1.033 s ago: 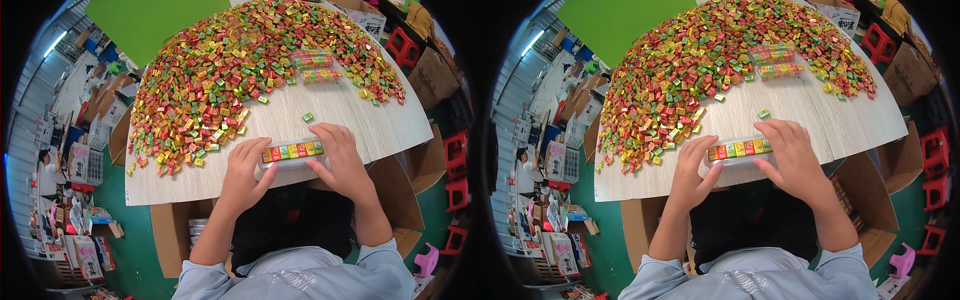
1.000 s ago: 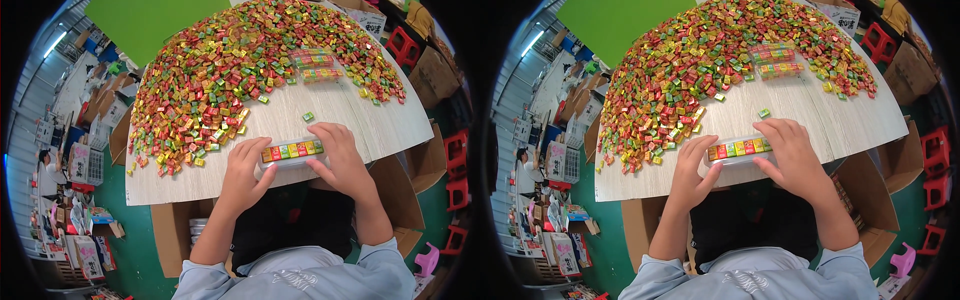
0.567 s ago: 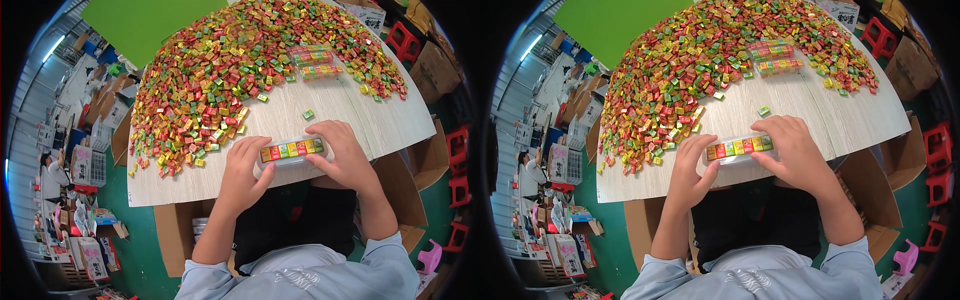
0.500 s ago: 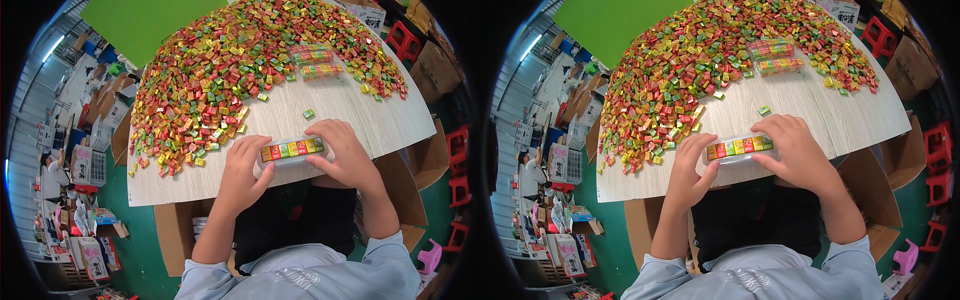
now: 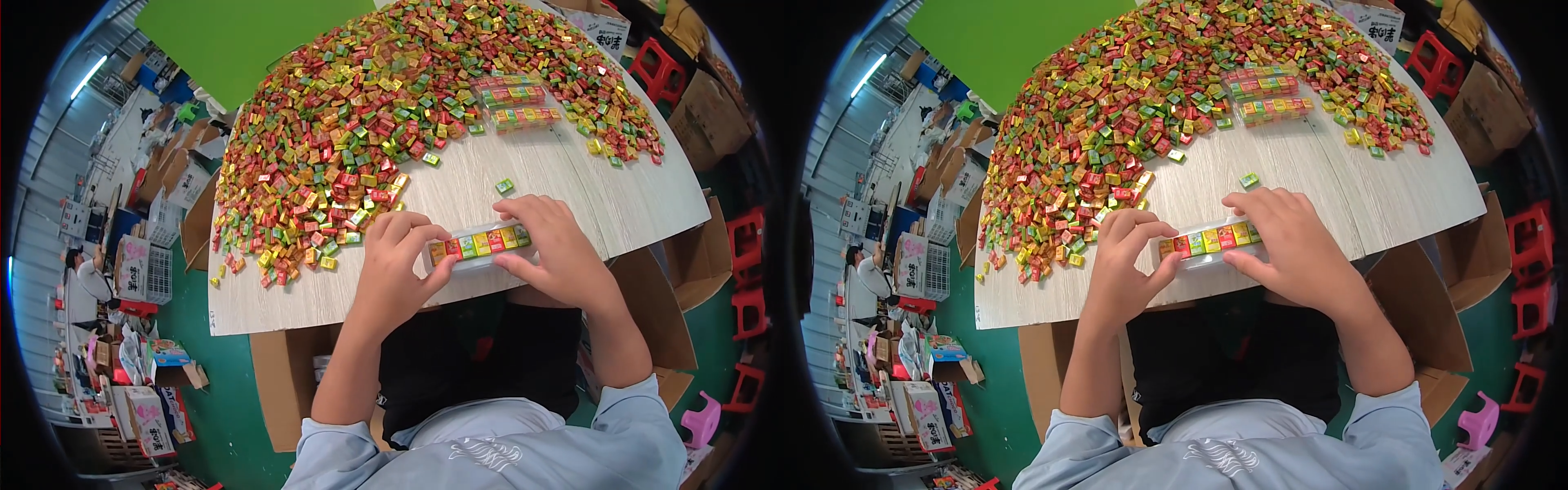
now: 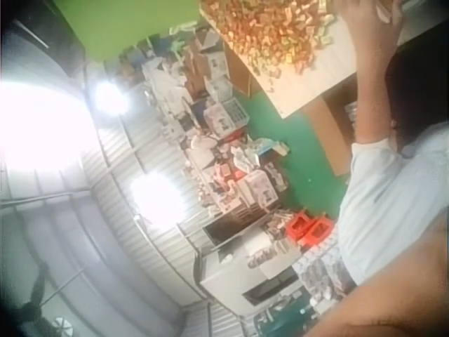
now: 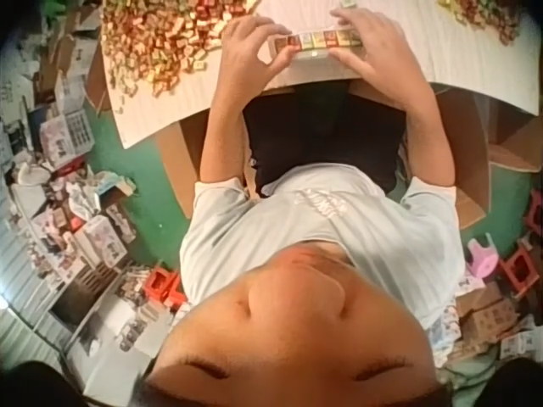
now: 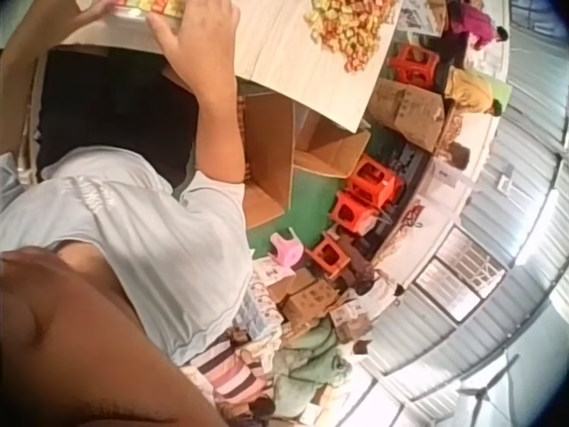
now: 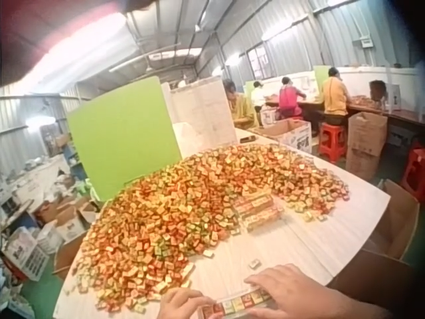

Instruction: Sorting and packing small colorful toy tiles into plastic cases on a workbench.

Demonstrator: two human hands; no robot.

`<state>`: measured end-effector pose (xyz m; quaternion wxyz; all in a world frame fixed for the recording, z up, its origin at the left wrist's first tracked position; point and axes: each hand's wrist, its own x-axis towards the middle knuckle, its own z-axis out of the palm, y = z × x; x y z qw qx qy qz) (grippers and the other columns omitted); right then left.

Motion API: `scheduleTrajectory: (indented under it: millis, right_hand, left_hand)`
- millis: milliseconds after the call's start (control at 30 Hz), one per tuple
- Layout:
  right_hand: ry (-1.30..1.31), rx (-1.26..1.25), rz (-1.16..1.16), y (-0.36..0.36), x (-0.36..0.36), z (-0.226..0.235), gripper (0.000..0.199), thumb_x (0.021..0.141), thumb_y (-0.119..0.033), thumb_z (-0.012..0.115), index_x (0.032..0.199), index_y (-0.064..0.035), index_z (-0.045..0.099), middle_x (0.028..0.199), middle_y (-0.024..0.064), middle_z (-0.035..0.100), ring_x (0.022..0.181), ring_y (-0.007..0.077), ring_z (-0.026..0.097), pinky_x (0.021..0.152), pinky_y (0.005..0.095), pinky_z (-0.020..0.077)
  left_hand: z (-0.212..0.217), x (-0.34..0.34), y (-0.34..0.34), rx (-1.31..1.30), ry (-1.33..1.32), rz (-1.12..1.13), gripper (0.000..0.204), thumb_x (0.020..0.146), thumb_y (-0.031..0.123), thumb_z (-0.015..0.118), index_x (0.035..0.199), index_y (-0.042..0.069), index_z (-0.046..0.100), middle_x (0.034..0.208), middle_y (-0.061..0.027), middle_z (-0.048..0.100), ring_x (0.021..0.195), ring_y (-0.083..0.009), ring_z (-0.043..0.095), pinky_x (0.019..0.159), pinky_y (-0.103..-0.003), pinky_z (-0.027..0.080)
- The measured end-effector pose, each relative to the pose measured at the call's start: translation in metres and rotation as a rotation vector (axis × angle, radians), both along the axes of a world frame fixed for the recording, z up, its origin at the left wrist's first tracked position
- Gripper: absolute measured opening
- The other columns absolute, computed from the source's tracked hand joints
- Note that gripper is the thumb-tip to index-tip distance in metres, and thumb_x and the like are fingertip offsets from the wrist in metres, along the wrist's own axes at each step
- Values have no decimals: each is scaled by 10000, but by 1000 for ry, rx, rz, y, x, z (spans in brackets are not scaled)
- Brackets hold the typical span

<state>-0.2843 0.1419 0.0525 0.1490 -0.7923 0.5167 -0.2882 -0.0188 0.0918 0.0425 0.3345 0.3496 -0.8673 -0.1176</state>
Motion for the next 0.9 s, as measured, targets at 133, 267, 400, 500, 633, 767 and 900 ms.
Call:
scheduleTrajectory:
  millis: [133,267,400,500,633,767,900]
  right_hand:
    - [-17,10,-13,0,0,2,584,923,-353,750,1382,-32,584,1272,170,655,1210,359,596,1112,454,409]
    - [-4,-3,-4,-1,-1,2,556,927,-332,744,1367,-31,588,1240,165,668,1184,357,602,1093,454,416]
    - [-21,37,27,-2,0,6,541,919,-319,741,1350,-28,593,1249,167,656,1179,356,602,1089,461,416]
    - [-56,55,27,-2,0,3,536,917,-310,737,1349,-28,595,1256,166,652,1187,352,600,1090,462,415]
    - [-60,57,41,-4,0,3,521,916,-293,736,1342,-28,599,1256,165,651,1187,348,601,1092,459,414]
    - [-62,18,21,-3,1,6,468,921,-268,738,1308,-32,621,1197,152,675,1143,343,622,1062,460,433]
    - [-9,-43,16,-3,2,10,384,940,-274,743,1245,-53,671,1122,133,706,1079,350,649,993,468,475]
  left_hand:
    - [-3,7,-10,-46,0,-59,373,766,94,884,1096,83,710,1090,-79,663,1110,-339,600,1020,-457,471]
    - [4,-1,-8,-38,-4,2,464,763,105,890,1178,95,684,1167,-98,664,1151,-343,610,1017,-473,481]
    - [9,4,-10,-63,-68,20,526,785,162,889,1258,91,670,1279,-124,645,1223,-358,594,1058,-481,477]
    - [10,6,-13,12,-135,-30,555,806,191,880,1306,92,662,1318,-129,642,1272,-376,580,1094,-487,464]
    - [4,4,-18,81,-60,-24,573,831,208,863,1346,79,648,1331,-150,644,1287,-382,578,1121,-485,445]
    - [-3,3,-21,112,-64,-76,570,839,187,856,1354,67,642,1311,-165,655,1257,-382,586,1106,-477,447]
    - [-8,2,-17,121,10,-88,561,820,189,880,1322,70,659,1282,-145,674,1214,-368,600,1078,-471,459]
